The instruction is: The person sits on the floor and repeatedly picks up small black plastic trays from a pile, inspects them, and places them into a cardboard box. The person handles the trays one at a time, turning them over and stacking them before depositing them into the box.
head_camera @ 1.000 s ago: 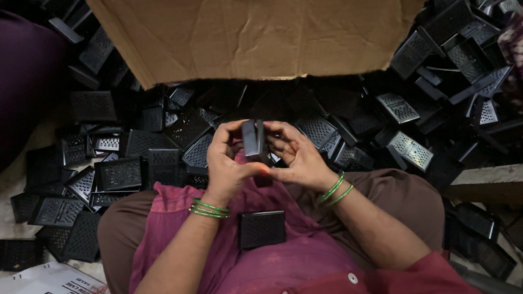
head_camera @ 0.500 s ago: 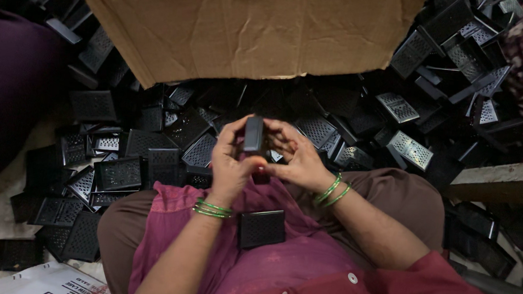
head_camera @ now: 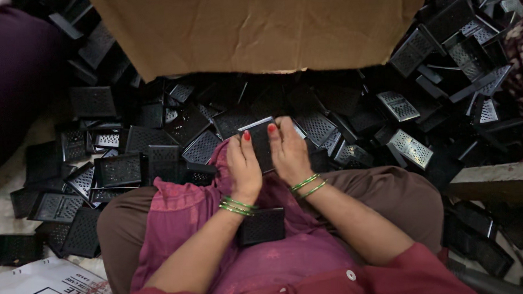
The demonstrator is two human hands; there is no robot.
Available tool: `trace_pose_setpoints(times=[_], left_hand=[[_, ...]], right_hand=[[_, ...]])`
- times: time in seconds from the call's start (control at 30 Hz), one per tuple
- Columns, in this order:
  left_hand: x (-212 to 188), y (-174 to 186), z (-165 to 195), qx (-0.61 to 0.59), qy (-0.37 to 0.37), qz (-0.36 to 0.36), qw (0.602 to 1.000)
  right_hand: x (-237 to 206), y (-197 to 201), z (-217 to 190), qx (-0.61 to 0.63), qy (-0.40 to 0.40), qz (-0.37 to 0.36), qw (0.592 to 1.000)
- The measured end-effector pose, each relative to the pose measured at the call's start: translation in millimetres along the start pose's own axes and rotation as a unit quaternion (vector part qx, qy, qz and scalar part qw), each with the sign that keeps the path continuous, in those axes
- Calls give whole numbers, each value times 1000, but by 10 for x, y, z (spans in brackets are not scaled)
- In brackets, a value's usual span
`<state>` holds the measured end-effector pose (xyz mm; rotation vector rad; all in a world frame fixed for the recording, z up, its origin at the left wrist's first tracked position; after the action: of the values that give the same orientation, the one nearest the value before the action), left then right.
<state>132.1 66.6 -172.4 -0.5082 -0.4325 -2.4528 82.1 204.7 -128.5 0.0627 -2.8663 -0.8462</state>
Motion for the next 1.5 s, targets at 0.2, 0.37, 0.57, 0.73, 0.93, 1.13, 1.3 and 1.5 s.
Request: trace_pose_setpoints(times=[0.2,0.37,0.57,0.73,0.93,1.13,1.3,1.5], left_hand=[[133,32,187,17,-51,-28,998],[463,266,268,60,-34,-154,986],[1336,1040,-234,322,-14,-144,935],[1474,859,-968,486,-23,-218,846],[1241,479,-1241,557,-78,-270,782],[945,224,-1330,420,48,-438,793],[990,212,-1183,367,21,-393,843],[1230,477,-1112,233,81,-311,918]], right_hand=[[-76,-39,-43,34,40,34,998],[-58,110,-226,8,61,-106,992],[-555,-31,-205,-123,136,-528,829],[554,167,335,-240,78,-78,964],[808,-192,1086,-389,32,-135,911],[948,-131,1064,-428,30,-93,899],[1167,-533,654,-318,191,-29,928],[1546,-1026,490,-359,115,-82,923]])
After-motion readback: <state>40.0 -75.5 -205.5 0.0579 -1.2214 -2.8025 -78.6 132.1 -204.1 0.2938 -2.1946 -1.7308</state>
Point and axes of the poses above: each hand's wrist, its own x-axis towards the middle knuckle, its own y-axis out of the back of the hand, z = x × y, the point moved 7 cm from there along x, towards the middle knuckle, and after that the axes turned 12 degrees about -y, right-handed, at the moved point
